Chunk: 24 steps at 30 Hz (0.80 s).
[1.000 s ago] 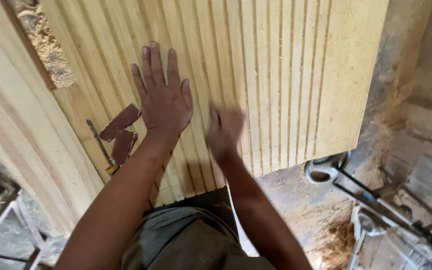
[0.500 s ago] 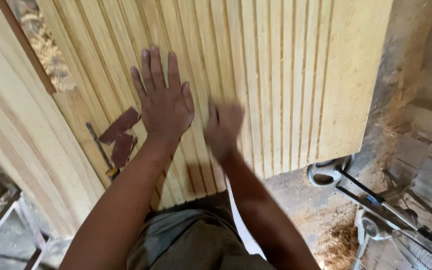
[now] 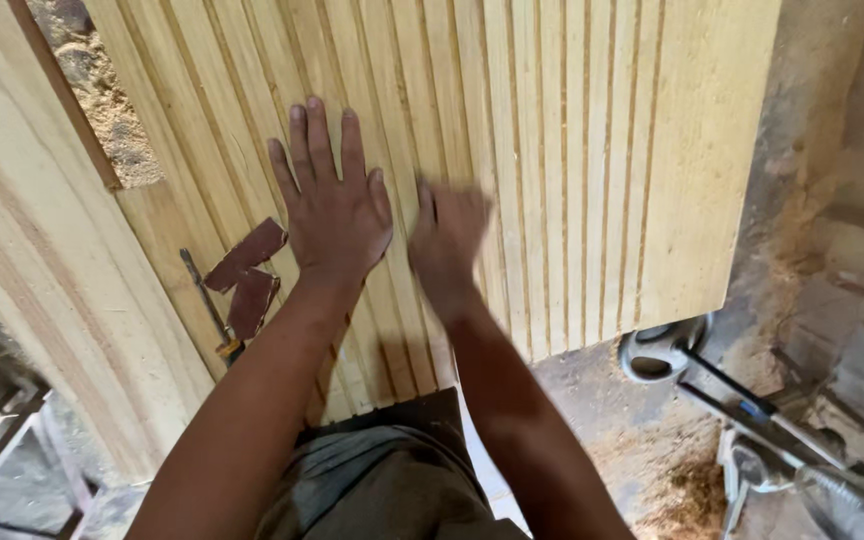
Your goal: The person sands a large wooden board with a sanding block, moving back and forth along the grain to smooth the surface. A hand plane and sandpaper are visible on the board during the task.
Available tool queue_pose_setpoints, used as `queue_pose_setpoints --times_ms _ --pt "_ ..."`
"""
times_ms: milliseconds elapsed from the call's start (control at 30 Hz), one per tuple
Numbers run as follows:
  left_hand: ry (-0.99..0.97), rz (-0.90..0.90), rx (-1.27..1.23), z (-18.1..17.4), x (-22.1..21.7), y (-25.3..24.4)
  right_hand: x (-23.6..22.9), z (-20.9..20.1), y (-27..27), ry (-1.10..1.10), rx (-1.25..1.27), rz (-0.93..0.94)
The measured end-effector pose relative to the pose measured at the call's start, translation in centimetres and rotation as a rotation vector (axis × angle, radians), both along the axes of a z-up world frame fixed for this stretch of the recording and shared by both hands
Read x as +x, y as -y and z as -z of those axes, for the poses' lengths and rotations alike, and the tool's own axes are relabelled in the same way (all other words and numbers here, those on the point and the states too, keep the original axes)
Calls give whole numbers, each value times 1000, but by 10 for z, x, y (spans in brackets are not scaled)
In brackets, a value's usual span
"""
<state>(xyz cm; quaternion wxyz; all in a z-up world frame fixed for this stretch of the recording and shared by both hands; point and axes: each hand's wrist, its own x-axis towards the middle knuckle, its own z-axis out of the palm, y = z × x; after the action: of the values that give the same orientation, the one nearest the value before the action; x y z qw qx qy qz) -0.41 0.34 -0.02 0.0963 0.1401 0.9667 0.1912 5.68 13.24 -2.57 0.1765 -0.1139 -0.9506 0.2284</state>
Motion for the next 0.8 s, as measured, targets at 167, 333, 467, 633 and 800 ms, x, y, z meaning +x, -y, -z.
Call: queue_pose_setpoints --times_ms 167,333,467,633,800 --pt "2 13 -9 -1 2 1 -66 24 -8 91 -58 64" --pt "7 16 -15 -2 2 0 19 -12 -2 97 -53 -4" --pt "-2 15 -20 -1 0 0 3 -7 2 64 -31 -9" --pt "-23 13 -19 -1 5 1 -74 22 -5 129 -21 92" --pt "-50 -7 17 -4 -2 -2 6 -9 -2 80 -16 7"
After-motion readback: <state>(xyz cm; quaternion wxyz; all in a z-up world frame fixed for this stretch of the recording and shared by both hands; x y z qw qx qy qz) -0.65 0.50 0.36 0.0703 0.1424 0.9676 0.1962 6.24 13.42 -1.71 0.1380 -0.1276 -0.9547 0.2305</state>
